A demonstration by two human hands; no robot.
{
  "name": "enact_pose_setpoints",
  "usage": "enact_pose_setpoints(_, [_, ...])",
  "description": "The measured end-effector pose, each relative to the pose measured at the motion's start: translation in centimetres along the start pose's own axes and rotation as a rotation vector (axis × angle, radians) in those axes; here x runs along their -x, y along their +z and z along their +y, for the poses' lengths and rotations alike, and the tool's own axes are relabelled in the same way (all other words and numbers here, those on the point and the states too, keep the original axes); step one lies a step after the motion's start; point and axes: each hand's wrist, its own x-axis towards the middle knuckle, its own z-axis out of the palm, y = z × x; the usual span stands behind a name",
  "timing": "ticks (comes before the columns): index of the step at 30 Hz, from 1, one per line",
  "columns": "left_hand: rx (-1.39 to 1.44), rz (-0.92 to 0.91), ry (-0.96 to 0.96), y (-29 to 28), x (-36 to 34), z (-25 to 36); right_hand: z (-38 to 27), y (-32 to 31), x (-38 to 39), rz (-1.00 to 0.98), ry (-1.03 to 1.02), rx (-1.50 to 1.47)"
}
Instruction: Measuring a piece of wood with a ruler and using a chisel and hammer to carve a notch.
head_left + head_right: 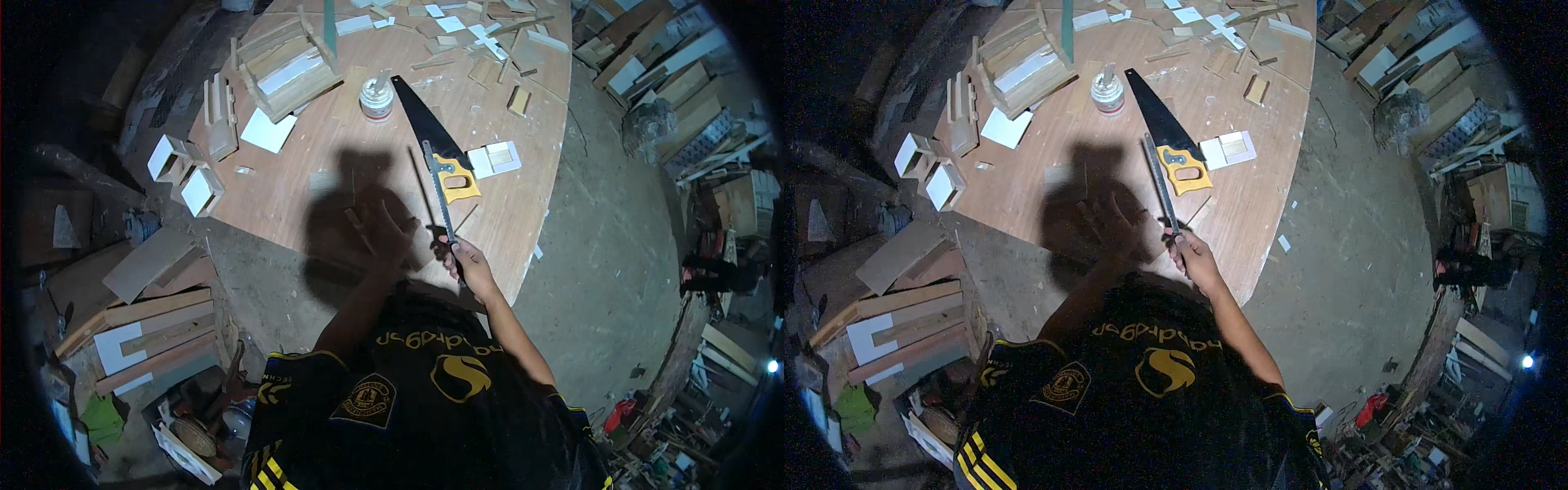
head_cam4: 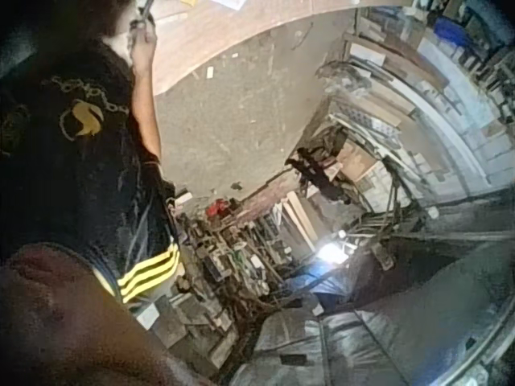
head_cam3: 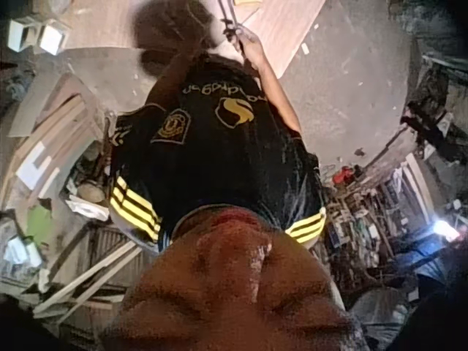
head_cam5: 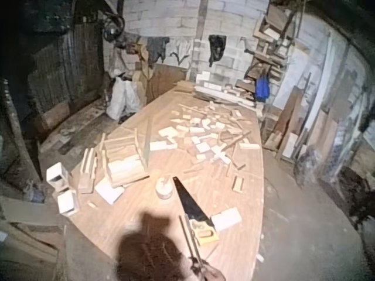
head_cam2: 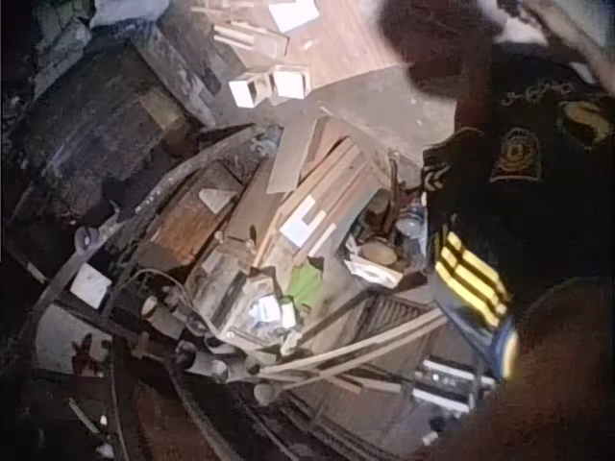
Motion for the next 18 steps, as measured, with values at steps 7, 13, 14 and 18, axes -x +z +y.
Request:
enact_pose_setpoints(7, [-0.153,-0.218,-0.258,1.4,-2.0,2.3,0.6,-0.5,0.6,0.088,-0.031,0.046])
enact_pose_setpoints(13, [-0.011,-0.199,-0.141,3.3,-3.3,0.8,1.8,-0.5,1.2,0.083,-0.017,0.060])
enact_pose_setpoints(14, [0.054,-0.185,-0.076,3.1,-3.4,1.0,2.2,-0.7,1.1,0.088,-0.018,0.060])
enact_pose_setpoints(18, [0.122,-0.187,-0.119,3.9,-0.8,1.6,2.8,-0.9,0.9,0.129,-0.113,0.135])
